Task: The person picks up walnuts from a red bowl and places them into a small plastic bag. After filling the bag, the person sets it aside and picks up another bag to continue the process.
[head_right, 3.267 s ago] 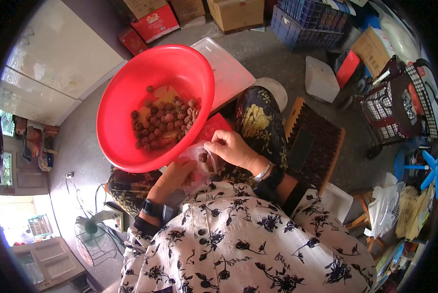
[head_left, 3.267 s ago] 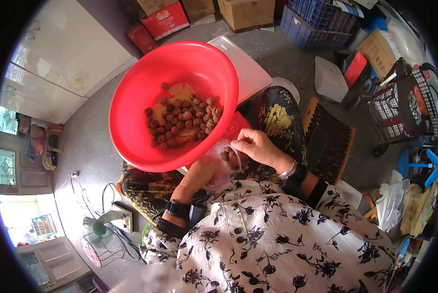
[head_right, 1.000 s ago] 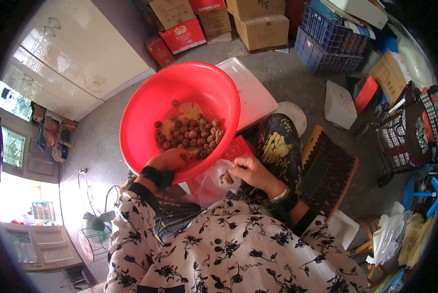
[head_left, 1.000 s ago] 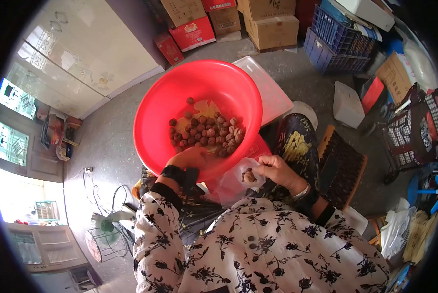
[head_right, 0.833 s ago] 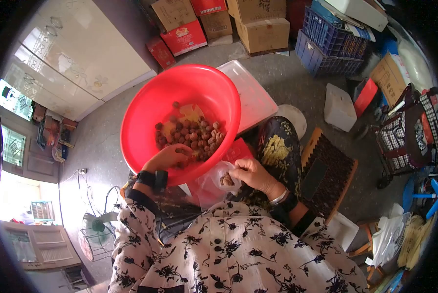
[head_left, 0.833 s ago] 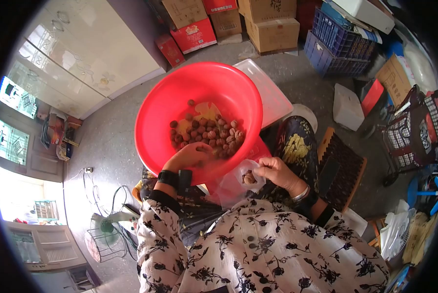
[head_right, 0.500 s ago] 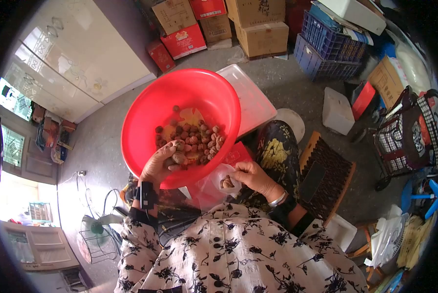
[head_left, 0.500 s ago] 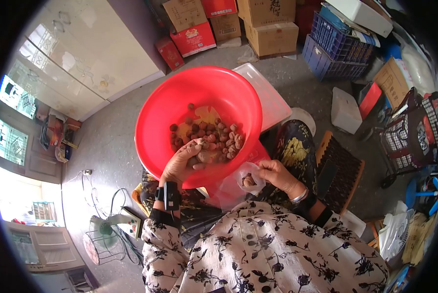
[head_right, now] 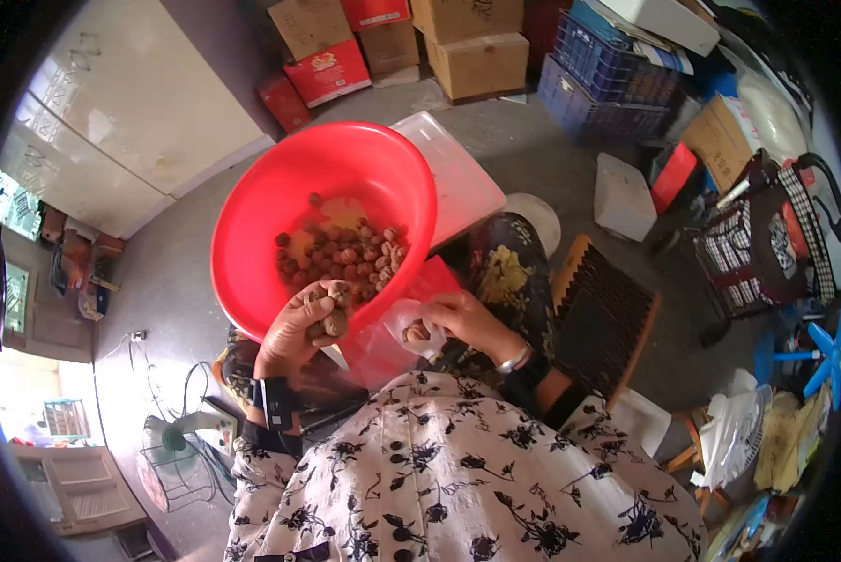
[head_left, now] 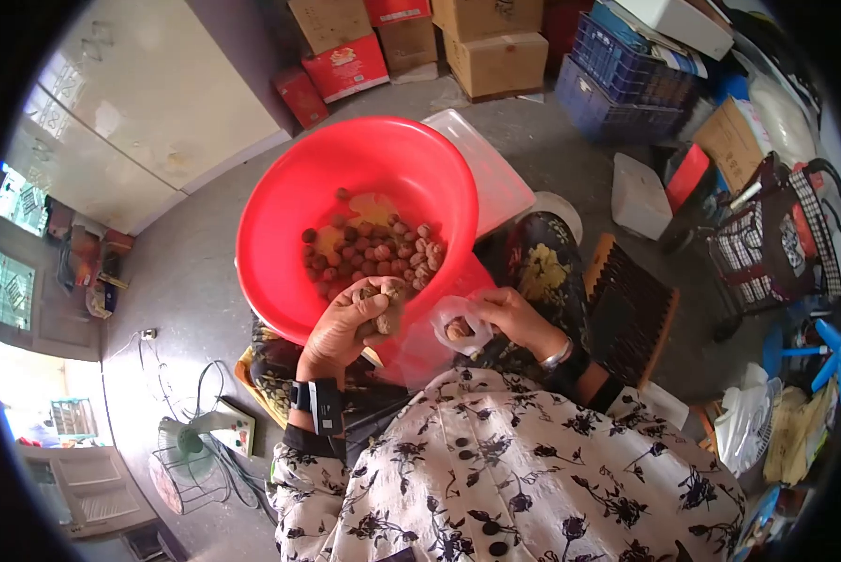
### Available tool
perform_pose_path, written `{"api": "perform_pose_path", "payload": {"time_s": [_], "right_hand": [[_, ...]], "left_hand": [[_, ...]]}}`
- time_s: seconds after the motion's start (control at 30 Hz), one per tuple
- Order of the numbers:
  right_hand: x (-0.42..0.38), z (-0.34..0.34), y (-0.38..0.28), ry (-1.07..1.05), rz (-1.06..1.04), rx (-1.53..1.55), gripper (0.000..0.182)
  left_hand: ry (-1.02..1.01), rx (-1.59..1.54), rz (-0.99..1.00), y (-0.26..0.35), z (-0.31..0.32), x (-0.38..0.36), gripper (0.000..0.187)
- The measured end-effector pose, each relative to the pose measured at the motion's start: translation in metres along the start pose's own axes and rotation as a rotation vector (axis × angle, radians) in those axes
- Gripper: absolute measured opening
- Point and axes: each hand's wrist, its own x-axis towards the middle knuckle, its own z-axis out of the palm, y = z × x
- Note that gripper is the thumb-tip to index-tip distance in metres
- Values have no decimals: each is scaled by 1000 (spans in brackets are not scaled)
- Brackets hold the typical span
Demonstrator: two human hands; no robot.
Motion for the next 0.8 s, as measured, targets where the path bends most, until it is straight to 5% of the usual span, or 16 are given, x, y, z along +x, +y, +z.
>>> {"api": "perform_pose_path", "payload": {"time_s": [0.13,0.47,0.7,0.8], "right_hand": [[4,-7,11,-56,50,62,24],[6,-9,12,-73,73,62,32],[5,-8,13,-35,52,91,33],[3,-8,7,-45,41,75,29]], "left_hand": [[70,391,-156,5,34,0,25],[63,961,-92,-28,54,25,23],[173,594,-199,-29,41,17,34],[147,141,-146,-37,31,8,38]]}}
